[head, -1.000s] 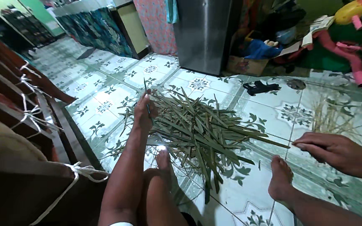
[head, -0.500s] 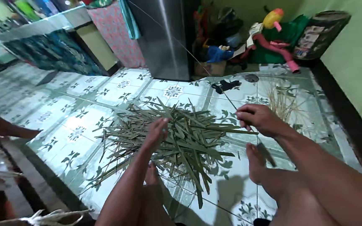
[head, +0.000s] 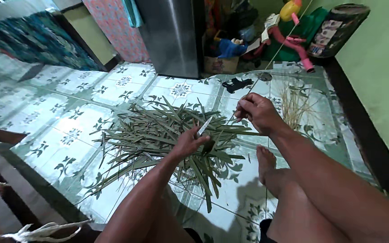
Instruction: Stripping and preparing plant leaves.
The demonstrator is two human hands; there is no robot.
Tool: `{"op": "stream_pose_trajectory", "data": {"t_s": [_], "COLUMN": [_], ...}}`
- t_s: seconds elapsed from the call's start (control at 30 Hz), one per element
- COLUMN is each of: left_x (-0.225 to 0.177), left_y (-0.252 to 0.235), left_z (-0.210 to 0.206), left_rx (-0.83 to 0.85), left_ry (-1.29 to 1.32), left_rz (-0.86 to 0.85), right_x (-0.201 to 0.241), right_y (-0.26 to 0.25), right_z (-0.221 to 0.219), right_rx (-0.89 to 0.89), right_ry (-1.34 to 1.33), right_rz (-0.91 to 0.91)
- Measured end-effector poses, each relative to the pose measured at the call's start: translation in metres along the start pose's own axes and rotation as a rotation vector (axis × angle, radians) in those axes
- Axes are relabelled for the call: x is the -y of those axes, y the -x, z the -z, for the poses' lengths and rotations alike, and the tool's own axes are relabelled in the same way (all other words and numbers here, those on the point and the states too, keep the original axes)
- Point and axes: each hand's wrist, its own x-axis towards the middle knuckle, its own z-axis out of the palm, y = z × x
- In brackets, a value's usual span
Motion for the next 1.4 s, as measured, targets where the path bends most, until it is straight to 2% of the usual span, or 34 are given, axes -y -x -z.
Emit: {"op": "stream_pose_trajectory", "data": {"t_s": [0.1,0.2,0.27,0.33,0.4,0.53,0.63,0.83,0.97,1.07,1.17,1.27,1.4], "left_x": [0.0,-0.008,-0.017,-0.025,-0.033,-0.035,-0.033,-0.039,-0.035,-0.033,-0.028,-0.029,-0.027], "left_y": [0.002,0.003,0.003,0.003,0.002,0.001,0.0,0.008,0.005,0.003,0.002,0.002,0.001], "left_z": [-0.001,-0.012,-0.019,-0.028,-0.038,-0.046,-0.033,-0.017,-0.02,-0.015,-0.009,-0.008,-0.008], "left_rx": [0.135,0.167,0.125,0.051,-0.032,-0.186,-0.185,-0.047,0.026,-0.025,-0.064,-0.09,-0.059], "left_ry": [0.146,0.306,0.354,0.425,0.51,0.586,0.613,0.507,0.535,0.563,0.595,0.593,0.581], "left_rz": [0.06,0.104,0.106,0.092,0.079,0.038,-0.019,-0.164,-0.142,-0.138,-0.142,-0.133,-0.142], "right_x": [0.004,0.004,0.0,-0.008,-0.02,-0.024,-0.013,-0.012,-0.021,-0.02,-0.014,-0.01,-0.014], "right_y": [-0.001,0.001,0.004,0.008,0.012,0.011,0.007,0.009,0.012,0.013,0.016,0.018,0.016], "right_z": [0.0,-0.001,-0.004,-0.013,-0.026,-0.036,-0.025,-0.025,-0.04,-0.039,-0.037,-0.038,-0.038], "right_rx": [-0.056,-0.067,0.019,0.177,0.286,0.178,0.129,0.297,0.315,0.371,0.441,0.397,0.404], "right_ry": [-0.104,-0.092,0.034,0.169,0.196,0.079,0.039,0.487,0.605,0.524,0.286,0.048,0.002], "right_rz": [0.026,0.039,0.005,-0.064,-0.103,-0.114,-0.171,-0.119,-0.053,-0.052,-0.186,-0.347,-0.394]}}
